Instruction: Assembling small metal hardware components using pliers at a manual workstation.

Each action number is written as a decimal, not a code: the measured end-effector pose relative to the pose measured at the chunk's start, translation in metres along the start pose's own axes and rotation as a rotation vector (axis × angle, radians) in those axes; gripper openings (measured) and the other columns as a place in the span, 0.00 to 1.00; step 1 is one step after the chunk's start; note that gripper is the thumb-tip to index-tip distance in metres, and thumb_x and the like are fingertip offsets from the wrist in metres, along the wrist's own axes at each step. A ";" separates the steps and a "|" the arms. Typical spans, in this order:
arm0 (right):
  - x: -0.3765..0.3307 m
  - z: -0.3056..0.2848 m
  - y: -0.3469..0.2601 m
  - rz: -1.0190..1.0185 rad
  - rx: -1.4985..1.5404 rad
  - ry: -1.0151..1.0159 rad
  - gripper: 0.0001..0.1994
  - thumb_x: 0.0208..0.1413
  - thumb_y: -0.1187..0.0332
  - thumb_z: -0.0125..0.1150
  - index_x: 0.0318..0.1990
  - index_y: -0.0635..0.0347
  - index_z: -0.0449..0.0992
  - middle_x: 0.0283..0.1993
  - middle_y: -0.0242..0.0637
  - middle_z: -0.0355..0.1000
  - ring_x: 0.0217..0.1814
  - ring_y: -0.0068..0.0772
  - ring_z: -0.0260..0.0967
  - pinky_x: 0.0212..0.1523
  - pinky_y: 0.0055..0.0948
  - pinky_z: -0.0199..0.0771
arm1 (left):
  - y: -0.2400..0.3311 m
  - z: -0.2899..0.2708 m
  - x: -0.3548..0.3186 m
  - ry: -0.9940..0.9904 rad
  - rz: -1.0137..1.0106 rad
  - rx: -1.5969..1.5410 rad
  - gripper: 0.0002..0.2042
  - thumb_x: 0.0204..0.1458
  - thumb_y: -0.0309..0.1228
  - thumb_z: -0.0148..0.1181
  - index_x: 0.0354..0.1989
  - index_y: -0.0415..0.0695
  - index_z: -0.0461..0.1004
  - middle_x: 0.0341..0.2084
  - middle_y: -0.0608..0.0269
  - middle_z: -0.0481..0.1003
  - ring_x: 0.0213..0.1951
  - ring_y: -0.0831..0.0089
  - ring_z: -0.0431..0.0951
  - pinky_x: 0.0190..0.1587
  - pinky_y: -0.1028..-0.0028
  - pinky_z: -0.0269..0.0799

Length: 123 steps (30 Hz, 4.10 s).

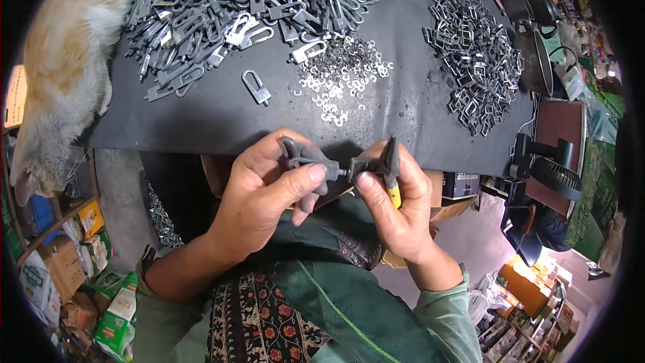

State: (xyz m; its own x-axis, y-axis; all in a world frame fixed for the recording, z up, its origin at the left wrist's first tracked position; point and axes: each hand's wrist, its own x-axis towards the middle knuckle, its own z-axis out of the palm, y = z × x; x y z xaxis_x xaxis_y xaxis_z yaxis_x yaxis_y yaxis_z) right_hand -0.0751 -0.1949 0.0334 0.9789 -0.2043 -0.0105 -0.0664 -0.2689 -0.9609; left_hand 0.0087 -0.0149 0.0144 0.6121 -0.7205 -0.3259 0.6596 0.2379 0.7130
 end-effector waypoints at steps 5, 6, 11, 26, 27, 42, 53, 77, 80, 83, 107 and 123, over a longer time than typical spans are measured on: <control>0.000 0.005 -0.001 -0.053 -0.011 0.015 0.05 0.57 0.78 0.61 0.36 0.66 0.70 0.29 0.35 0.64 0.28 0.25 0.59 0.31 0.25 0.62 | 0.000 0.006 -0.002 -0.020 -0.011 -0.043 0.03 0.60 0.26 0.53 0.39 0.41 0.68 0.27 0.59 0.75 0.20 0.77 0.72 0.20 0.79 0.65; -0.001 0.005 0.000 -0.053 -0.012 0.013 0.05 0.57 0.78 0.61 0.36 0.66 0.70 0.29 0.35 0.64 0.28 0.25 0.59 0.31 0.25 0.62 | 0.001 0.006 -0.003 -0.024 -0.026 -0.020 0.03 0.60 0.26 0.54 0.39 0.40 0.69 0.27 0.61 0.75 0.20 0.79 0.73 0.21 0.80 0.66; -0.008 -0.001 0.002 0.061 0.102 0.036 0.05 0.56 0.77 0.61 0.36 0.66 0.69 0.29 0.37 0.65 0.28 0.27 0.61 0.31 0.26 0.63 | 0.007 0.014 -0.005 0.002 -0.056 0.089 0.04 0.61 0.26 0.54 0.40 0.39 0.69 0.26 0.62 0.75 0.21 0.80 0.73 0.22 0.81 0.66; -0.001 -0.033 -0.016 0.219 -0.041 -0.519 0.07 0.57 0.73 0.62 0.35 0.66 0.70 0.29 0.45 0.67 0.29 0.38 0.68 0.30 0.35 0.67 | -0.001 0.001 -0.007 -0.265 -0.011 0.570 0.06 0.61 0.26 0.54 0.42 0.36 0.70 0.23 0.67 0.74 0.21 0.83 0.72 0.23 0.81 0.66; 0.000 -0.032 -0.016 0.284 -0.065 -0.533 0.08 0.56 0.71 0.62 0.35 0.65 0.70 0.29 0.45 0.68 0.30 0.41 0.69 0.30 0.37 0.67 | -0.006 0.001 -0.006 -0.245 0.213 0.791 0.07 0.61 0.26 0.55 0.42 0.36 0.71 0.23 0.68 0.73 0.22 0.84 0.72 0.23 0.80 0.66; 0.064 -0.046 -0.021 -0.380 -1.354 -0.187 0.15 0.45 0.62 0.69 0.38 0.54 0.72 0.36 0.37 0.62 0.43 0.41 0.62 0.45 0.39 0.61 | 0.011 -0.012 -0.013 -0.144 -0.110 0.251 0.11 0.58 0.23 0.57 0.48 0.35 0.74 0.29 0.65 0.76 0.31 0.80 0.76 0.36 0.78 0.71; 0.070 -0.041 -0.040 -0.291 -1.458 -0.314 0.17 0.44 0.64 0.70 0.41 0.58 0.74 0.37 0.38 0.66 0.41 0.43 0.65 0.41 0.40 0.63 | 0.018 -0.022 -0.014 -0.037 0.137 0.592 0.11 0.52 0.25 0.67 0.43 0.34 0.77 0.31 0.61 0.78 0.34 0.78 0.76 0.39 0.76 0.70; 0.059 -0.052 -0.044 -0.608 -0.984 -0.571 0.21 0.46 0.50 0.65 0.34 0.60 0.74 0.29 0.37 0.66 0.31 0.42 0.68 0.31 0.38 0.69 | 0.020 -0.020 -0.005 -0.174 -0.212 0.065 0.11 0.56 0.28 0.64 0.46 0.37 0.78 0.32 0.70 0.77 0.35 0.86 0.72 0.38 0.82 0.68; 0.058 -0.053 -0.046 -0.666 -1.041 -0.554 0.20 0.45 0.51 0.65 0.34 0.60 0.74 0.28 0.37 0.66 0.31 0.41 0.68 0.30 0.38 0.68 | 0.015 -0.018 -0.005 -0.190 -0.166 0.115 0.09 0.56 0.26 0.63 0.44 0.37 0.78 0.33 0.68 0.77 0.35 0.85 0.73 0.37 0.81 0.68; 0.046 -0.058 -0.047 -0.592 -1.001 -0.573 0.19 0.44 0.52 0.66 0.34 0.59 0.75 0.29 0.37 0.66 0.32 0.41 0.68 0.30 0.37 0.67 | 0.028 -0.016 -0.008 -0.226 -0.139 0.349 0.09 0.56 0.25 0.62 0.43 0.37 0.78 0.33 0.66 0.77 0.34 0.83 0.74 0.38 0.79 0.69; 0.031 -0.140 0.045 -0.084 -1.334 0.310 0.09 0.45 0.71 0.66 0.33 0.59 0.72 0.30 0.42 0.69 0.35 0.48 0.71 0.34 0.43 0.71 | -0.007 0.004 -0.016 0.018 -0.166 0.374 0.07 0.57 0.19 0.55 0.42 0.36 0.74 0.36 0.53 0.76 0.30 0.69 0.78 0.31 0.74 0.74; 0.022 -0.044 -0.018 0.083 -0.248 -0.257 0.06 0.55 0.75 0.62 0.33 0.66 0.69 0.28 0.41 0.67 0.29 0.39 0.68 0.31 0.33 0.67 | -0.009 0.013 0.009 -0.059 -0.084 0.309 0.08 0.60 0.24 0.56 0.46 0.37 0.75 0.26 0.66 0.74 0.22 0.85 0.69 0.23 0.83 0.64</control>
State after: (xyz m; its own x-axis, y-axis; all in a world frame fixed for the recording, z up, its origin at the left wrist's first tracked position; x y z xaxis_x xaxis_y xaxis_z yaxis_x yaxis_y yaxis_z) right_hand -0.0611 -0.2355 0.0625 0.9828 -0.0003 -0.1847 -0.1614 -0.4877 -0.8580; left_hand 0.0026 -0.0320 0.0137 0.5282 -0.7683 -0.3616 0.5375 -0.0271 0.8428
